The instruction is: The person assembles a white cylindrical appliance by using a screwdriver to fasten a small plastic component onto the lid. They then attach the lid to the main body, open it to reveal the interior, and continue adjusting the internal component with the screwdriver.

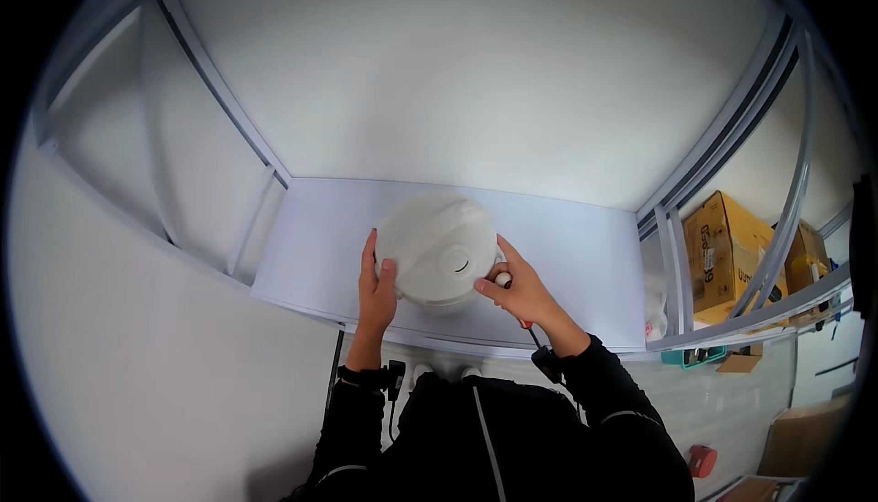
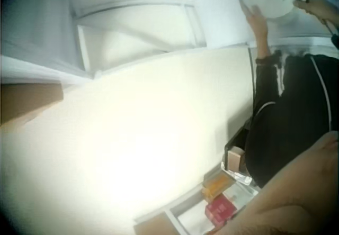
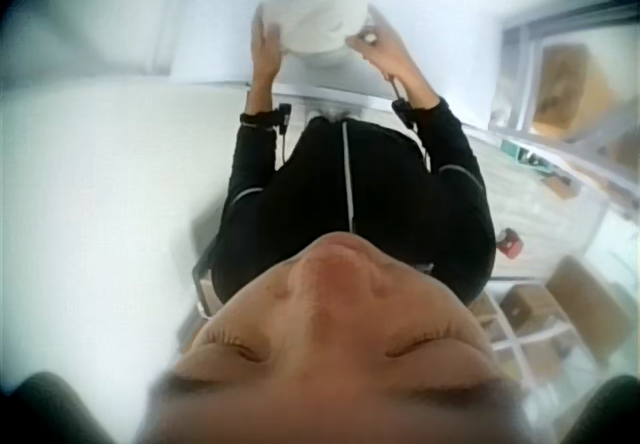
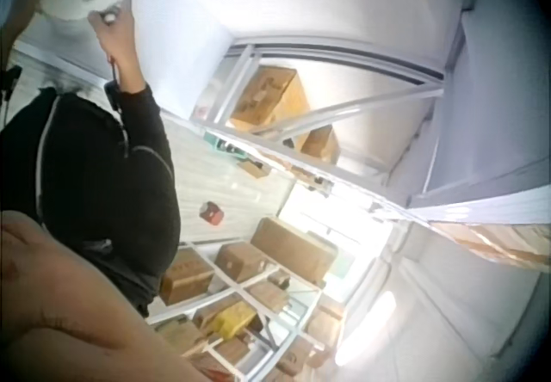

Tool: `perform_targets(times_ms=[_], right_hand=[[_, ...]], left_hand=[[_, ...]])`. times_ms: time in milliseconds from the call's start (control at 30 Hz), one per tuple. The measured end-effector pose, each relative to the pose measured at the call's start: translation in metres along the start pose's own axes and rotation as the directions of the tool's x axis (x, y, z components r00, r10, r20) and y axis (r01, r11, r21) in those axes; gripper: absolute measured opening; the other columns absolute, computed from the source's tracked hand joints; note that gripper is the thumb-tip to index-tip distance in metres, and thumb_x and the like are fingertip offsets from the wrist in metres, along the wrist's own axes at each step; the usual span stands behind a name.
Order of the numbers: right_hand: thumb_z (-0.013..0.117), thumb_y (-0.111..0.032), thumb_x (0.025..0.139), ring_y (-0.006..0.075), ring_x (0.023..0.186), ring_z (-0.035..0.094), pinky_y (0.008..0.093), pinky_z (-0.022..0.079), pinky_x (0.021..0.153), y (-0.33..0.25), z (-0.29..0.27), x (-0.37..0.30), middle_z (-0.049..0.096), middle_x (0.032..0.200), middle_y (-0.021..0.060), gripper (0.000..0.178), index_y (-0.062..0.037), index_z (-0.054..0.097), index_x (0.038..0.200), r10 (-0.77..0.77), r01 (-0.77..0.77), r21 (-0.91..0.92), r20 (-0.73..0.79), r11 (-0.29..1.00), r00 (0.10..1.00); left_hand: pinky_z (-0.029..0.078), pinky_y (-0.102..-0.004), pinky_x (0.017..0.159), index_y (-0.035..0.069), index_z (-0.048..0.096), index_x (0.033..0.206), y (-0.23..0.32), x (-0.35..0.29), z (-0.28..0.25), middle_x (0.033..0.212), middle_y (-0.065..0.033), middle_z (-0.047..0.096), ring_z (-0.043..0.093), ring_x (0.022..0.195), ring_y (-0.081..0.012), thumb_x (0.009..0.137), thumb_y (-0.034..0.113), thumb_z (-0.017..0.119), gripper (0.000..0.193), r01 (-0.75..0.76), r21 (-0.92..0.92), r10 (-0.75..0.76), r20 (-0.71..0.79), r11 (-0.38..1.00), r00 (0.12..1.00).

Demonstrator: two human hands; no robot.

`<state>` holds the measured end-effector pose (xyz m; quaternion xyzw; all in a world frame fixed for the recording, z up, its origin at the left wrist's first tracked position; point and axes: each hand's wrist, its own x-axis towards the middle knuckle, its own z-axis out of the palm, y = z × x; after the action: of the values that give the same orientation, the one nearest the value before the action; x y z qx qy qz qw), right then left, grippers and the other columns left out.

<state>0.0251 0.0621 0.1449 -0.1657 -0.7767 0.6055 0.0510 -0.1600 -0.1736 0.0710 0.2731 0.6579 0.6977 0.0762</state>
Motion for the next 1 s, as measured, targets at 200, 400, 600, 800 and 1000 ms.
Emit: perform_targets(times_ms=[200,400,600,800,1000], right_hand=[[0.079,-0.032,0.101,0.0164,0.059,0.062,0.0324,0.045,0.041,0.008,-0.012,0.006,0.073,0.094,0.0081,0.084,-0.0083,0.036,0.168,-0.014,0.013,-0.035,-0.03,0.999,0.999],[0.074,-0.032,0.106,0.0122,0.063,0.062,0.0284,0.05,0.054,0.033,-0.03,0.051,0.067,0.1,0.006,0.057,-0.0079,0.058,0.155,0.069,-0.055,0.137,-0.099,0.989,0.993],[0.075,-0.034,0.105,0.0131,0.069,0.064,0.0288,0.054,0.062,0.018,-0.022,0.059,0.065,0.119,0.0098,0.058,-0.0084,0.06,0.155,0.051,-0.035,0.135,-0.116,0.99,0.992],[0.075,-0.035,0.103,0.0153,0.07,0.065,0.0312,0.056,0.066,0.017,-0.025,0.057,0.068,0.121,0.0134,0.059,-0.0068,0.062,0.153,0.004,0.004,0.067,-0.128,0.998,0.992],[0.073,-0.034,0.103,0.016,0.071,0.064,0.0329,0.054,0.065,0.014,-0.033,0.069,0.075,0.109,0.0119,0.062,-0.0071,0.057,0.157,0.065,-0.064,0.034,-0.038,0.997,0.997]], left_hand=[[0.036,-0.0423,0.125,-0.002,0.036,0.167,-0.011,-0.004,0.001,0.158,-0.0174,0.046,0.047,0.147,-0.028,0.113,0.015,0.052,0.059,-0.069,0.176,0.085,-0.084,0.982,0.993],[0.037,-0.0425,0.123,-0.002,0.039,0.166,-0.009,-0.009,0.008,0.153,-0.016,0.049,0.05,0.142,-0.0267,0.112,0.014,0.054,0.058,-0.075,0.153,0.096,-0.14,0.985,0.985],[0.037,-0.0422,0.124,-0.004,0.037,0.167,-0.005,-0.015,0.007,0.159,-0.0181,0.049,0.049,0.146,-0.028,0.112,0.013,0.053,0.059,-0.068,0.124,0.085,-0.136,0.99,0.987],[0.035,-0.0431,0.126,-0.006,0.036,0.166,0.0,-0.018,0.011,0.161,-0.02,0.047,0.047,0.149,-0.0301,0.113,0.014,0.052,0.059,-0.04,0.197,0.07,-0.143,0.979,0.987],[0.033,-0.0442,0.127,-0.008,0.036,0.165,0.001,-0.023,0.015,0.163,-0.0214,0.045,0.044,0.151,-0.0317,0.114,0.015,0.05,0.058,-0.021,0.246,0.064,-0.167,0.969,0.984]])
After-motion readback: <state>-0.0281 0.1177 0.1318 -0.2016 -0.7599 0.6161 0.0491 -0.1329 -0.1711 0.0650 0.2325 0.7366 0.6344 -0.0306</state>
